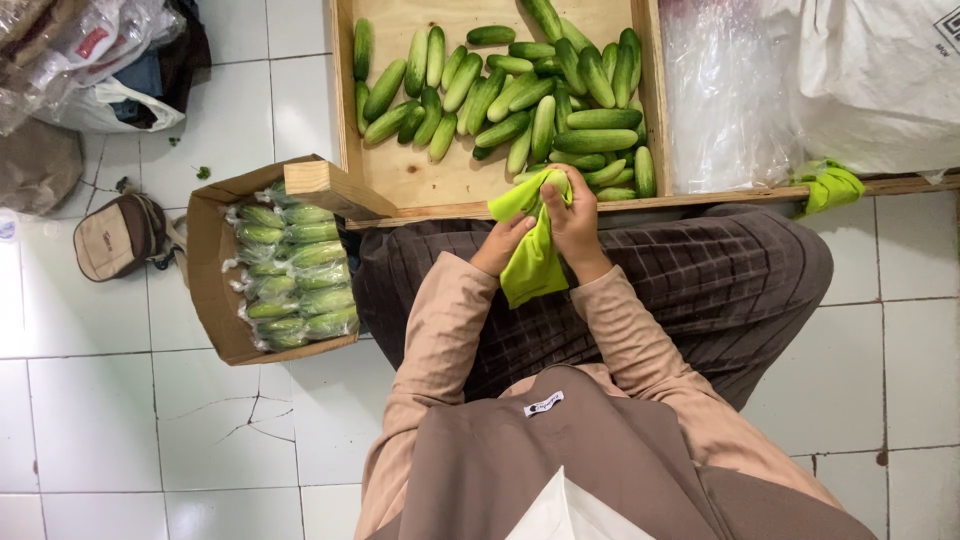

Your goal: Packing cucumbers into individual plastic bags after wiping them clean with a cloth

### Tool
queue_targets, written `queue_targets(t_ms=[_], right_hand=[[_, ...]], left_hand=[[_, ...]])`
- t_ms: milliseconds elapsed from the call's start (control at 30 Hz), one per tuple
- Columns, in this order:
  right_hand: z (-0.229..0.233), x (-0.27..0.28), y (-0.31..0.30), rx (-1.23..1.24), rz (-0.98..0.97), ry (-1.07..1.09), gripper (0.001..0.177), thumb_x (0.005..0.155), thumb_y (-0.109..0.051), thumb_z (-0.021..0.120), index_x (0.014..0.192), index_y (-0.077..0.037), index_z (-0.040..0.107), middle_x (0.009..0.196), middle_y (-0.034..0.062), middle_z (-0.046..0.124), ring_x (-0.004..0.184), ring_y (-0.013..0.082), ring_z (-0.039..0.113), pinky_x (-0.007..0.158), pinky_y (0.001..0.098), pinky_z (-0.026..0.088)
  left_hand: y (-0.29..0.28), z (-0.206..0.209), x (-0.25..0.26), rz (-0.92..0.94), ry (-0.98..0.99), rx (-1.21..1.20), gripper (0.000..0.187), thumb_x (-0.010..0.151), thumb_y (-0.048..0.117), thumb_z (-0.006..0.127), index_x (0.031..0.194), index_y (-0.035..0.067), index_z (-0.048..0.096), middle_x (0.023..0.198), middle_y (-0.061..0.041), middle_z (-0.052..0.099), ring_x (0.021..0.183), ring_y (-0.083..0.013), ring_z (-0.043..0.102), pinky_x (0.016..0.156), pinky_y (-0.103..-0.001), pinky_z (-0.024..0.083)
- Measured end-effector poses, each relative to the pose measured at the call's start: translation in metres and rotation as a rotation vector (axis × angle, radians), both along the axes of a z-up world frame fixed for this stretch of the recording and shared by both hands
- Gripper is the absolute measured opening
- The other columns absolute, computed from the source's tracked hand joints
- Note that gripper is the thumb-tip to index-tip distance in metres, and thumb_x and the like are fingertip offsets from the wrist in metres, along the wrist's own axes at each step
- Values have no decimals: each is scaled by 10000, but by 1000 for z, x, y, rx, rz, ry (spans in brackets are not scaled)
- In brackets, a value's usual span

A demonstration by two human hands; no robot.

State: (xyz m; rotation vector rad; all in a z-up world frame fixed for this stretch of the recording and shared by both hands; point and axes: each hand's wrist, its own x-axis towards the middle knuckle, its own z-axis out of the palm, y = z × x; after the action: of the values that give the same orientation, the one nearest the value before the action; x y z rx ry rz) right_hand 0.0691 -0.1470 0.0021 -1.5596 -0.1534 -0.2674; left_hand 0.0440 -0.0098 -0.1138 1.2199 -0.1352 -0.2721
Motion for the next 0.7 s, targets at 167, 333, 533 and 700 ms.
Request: queue_targets(t_ms=[167, 333, 533, 700], right_hand=[[2, -11, 5, -220, -178, -203, 464, 1105, -342, 564, 1351, 48, 608, 1028, 257, 712, 965, 332, 711, 825, 446, 569], [-20, -27, 22, 43, 96, -175, 431, 1125, -155, 419, 1515, 27, 438, 682, 195, 707, 554, 250, 707, 515, 332, 592], [-12, -31, 11, -85, 158, -15, 309, 1055, -105, 542, 1271, -25, 749, 1008, 202, 763, 992, 248, 702, 866, 462, 560], [6, -25, -11, 76, -161, -43, 427, 1135, -311, 435, 1319, 14, 642, 1121, 215, 727, 962, 225, 732, 888, 363, 591]], left_hand=[[-5, 41, -4, 268, -183, 361, 309, 1008, 163, 677, 1279, 20, 640, 1059, -244, 717, 1030, -351, 687, 919, -488, 548], [-3, 21, -3, 590, -204, 510, 502, 838, 187, 842, 1260, 92, 588, 964, -251, 735, 900, -457, 719, 766, -524, 576], [2, 43, -10, 884, -170, 388, 429, 774, 121, 875, 1116, 103, 617, 783, -121, 724, 689, -214, 709, 610, -323, 564], [-3, 22, -5, 947, -243, 278, 407, 783, 64, 877, 1088, 19, 611, 775, -163, 734, 603, -192, 694, 533, -306, 540]])
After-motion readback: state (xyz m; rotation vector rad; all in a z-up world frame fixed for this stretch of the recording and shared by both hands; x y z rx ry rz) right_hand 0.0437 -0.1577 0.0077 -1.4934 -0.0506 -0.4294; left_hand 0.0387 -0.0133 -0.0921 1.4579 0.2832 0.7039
